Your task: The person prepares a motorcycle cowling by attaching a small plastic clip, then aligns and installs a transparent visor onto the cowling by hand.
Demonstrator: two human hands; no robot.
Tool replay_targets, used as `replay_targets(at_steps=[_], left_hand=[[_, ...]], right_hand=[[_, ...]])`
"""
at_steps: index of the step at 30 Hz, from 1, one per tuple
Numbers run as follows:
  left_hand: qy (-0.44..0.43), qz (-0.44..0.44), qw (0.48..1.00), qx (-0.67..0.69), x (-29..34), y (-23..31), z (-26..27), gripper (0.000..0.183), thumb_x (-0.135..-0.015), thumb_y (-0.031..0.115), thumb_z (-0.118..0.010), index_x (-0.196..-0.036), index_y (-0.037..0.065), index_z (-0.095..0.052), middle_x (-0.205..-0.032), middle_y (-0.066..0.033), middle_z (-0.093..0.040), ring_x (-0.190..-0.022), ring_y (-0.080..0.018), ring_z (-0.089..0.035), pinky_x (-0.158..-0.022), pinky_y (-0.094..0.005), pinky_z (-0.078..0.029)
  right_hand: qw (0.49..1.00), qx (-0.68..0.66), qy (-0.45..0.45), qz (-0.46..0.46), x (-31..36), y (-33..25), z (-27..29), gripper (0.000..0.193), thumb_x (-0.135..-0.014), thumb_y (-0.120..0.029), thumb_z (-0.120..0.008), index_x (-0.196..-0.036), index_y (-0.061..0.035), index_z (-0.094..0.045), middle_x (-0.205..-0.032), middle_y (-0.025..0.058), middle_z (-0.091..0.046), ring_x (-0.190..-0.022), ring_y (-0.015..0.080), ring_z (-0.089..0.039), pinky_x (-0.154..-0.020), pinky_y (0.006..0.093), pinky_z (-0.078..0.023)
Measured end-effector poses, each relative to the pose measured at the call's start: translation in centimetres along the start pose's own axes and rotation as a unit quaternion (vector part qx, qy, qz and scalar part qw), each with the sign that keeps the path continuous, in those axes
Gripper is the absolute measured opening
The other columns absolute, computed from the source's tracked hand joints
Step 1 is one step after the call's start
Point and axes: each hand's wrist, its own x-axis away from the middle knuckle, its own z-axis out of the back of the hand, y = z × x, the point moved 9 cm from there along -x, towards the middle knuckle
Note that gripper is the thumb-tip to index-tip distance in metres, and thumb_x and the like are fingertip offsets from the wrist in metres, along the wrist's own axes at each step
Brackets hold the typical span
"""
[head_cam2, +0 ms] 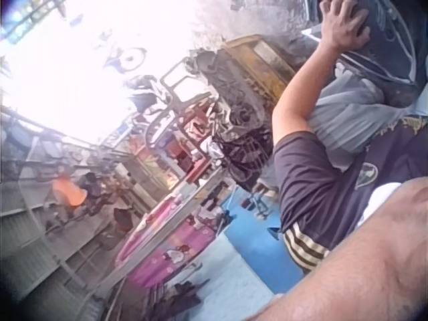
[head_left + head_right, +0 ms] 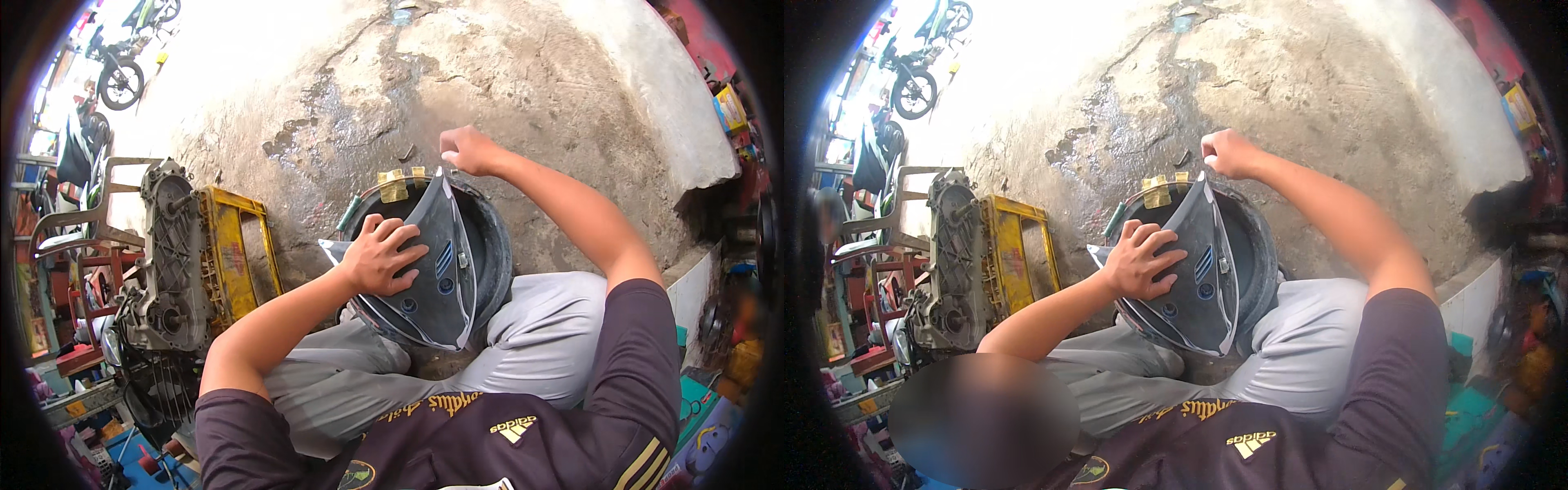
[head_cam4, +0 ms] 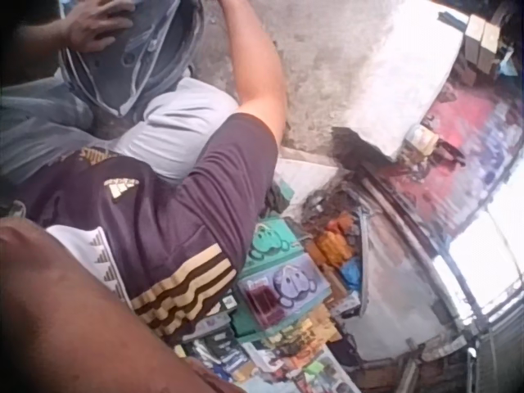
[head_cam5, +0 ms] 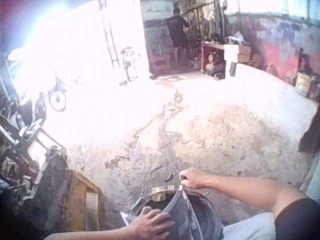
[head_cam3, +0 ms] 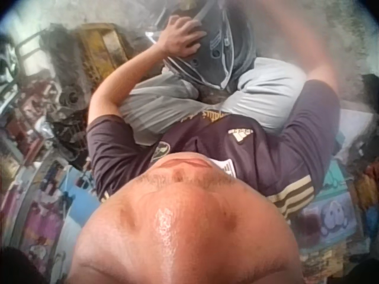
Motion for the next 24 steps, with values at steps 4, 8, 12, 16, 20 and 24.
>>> replay_targets(at_steps=[4, 8, 12, 16, 20, 24], left_hand=[[0.002, 0.006, 1.0, -0.004, 0.3, -0.1, 0.4, 0.048, -0.076, 0.035, -0.079, -0.121, 0.019, -0.073, -0.129, -0.0076, -0.058, -0.117, -0.0311, -0.053, -0.098, -0.0503, -0.039], [0.009, 0.001, 1.0, -0.011, 0.1, 0.1, 0.7, 0.048, -0.076, 0.035, -0.078, -0.121, 0.019, -0.072, -0.128, -0.0077, -0.058, -0.117, -0.0312, -0.053, -0.098, -0.0504, -0.039], [-0.002, -0.002, 1.0, -0.018, 0.1, 0.2, 0.4, 0.047, -0.078, 0.037, -0.078, -0.121, 0.019, -0.071, -0.128, -0.0076, -0.057, -0.118, -0.0307, -0.052, -0.1, -0.0503, -0.038], [-0.009, 0.006, 1.0, -0.018, 0.5, 0.2, 0.3, 0.048, -0.077, 0.037, -0.078, -0.121, 0.02, -0.071, -0.129, -0.0074, -0.058, -0.118, -0.0306, -0.053, -0.1, -0.0503, -0.038], [-0.006, 0.005, 1.0, -0.01, 0.2, 0.1, 0.1, 0.049, -0.075, 0.037, -0.079, -0.121, 0.02, -0.072, -0.13, -0.0069, -0.058, -0.118, -0.0303, -0.053, -0.1, -0.0505, -0.038], [0.007, 0.001, 1.0, -0.002, 0.0, 0.0, 0.2, 0.049, -0.074, 0.035, -0.079, -0.12, 0.02, -0.072, -0.128, -0.0071, -0.059, -0.116, -0.0306, -0.054, -0.099, -0.0503, -0.039]], right_hand=[[0.998, -0.057, -0.035, 0.021, 1.0, -2.8, -0.6, 0.015, -0.086, -0.017, -0.07, -0.093, -0.0042, -0.073, -0.088, 0.0174, -0.074, -0.084, 0.031, -0.073, -0.077, 0.0426, -0.056], [0.991, -0.101, -0.088, -0.01, 2.3, -2.4, -3.0, 0.017, -0.087, -0.02, -0.071, -0.094, -0.0045, -0.073, -0.087, 0.0172, -0.074, -0.083, 0.0317, -0.072, -0.076, 0.0431, -0.055], [1.0, -0.005, -0.002, 0.0, 1.8, -1.5, -1.1, 0.018, -0.088, -0.021, -0.072, -0.095, -0.0038, -0.073, -0.089, 0.0182, -0.075, -0.087, 0.0345, -0.073, -0.078, 0.0449, -0.056], [0.992, -0.092, -0.084, 0.011, 2.8, -3.9, -3.4, 0.017, -0.089, -0.017, -0.071, -0.095, -0.0004, -0.07, -0.082, 0.0167, -0.074, -0.077, 0.0296, -0.072, -0.073, 0.0415, -0.055], [0.998, -0.053, -0.035, -0.015, 0.4, -1.1, -1.9, 0.017, -0.087, -0.017, -0.071, -0.094, -0.0013, -0.073, -0.089, 0.0206, -0.075, -0.087, 0.0357, -0.074, -0.08, 0.0439, -0.056], [0.998, -0.055, -0.041, -0.007, 0.5, -1.6, -1.7, 0.015, -0.085, -0.015, -0.071, -0.093, -0.0015, -0.073, -0.09, 0.0198, -0.075, -0.088, 0.036, -0.073, -0.08, 0.0444, -0.056]])
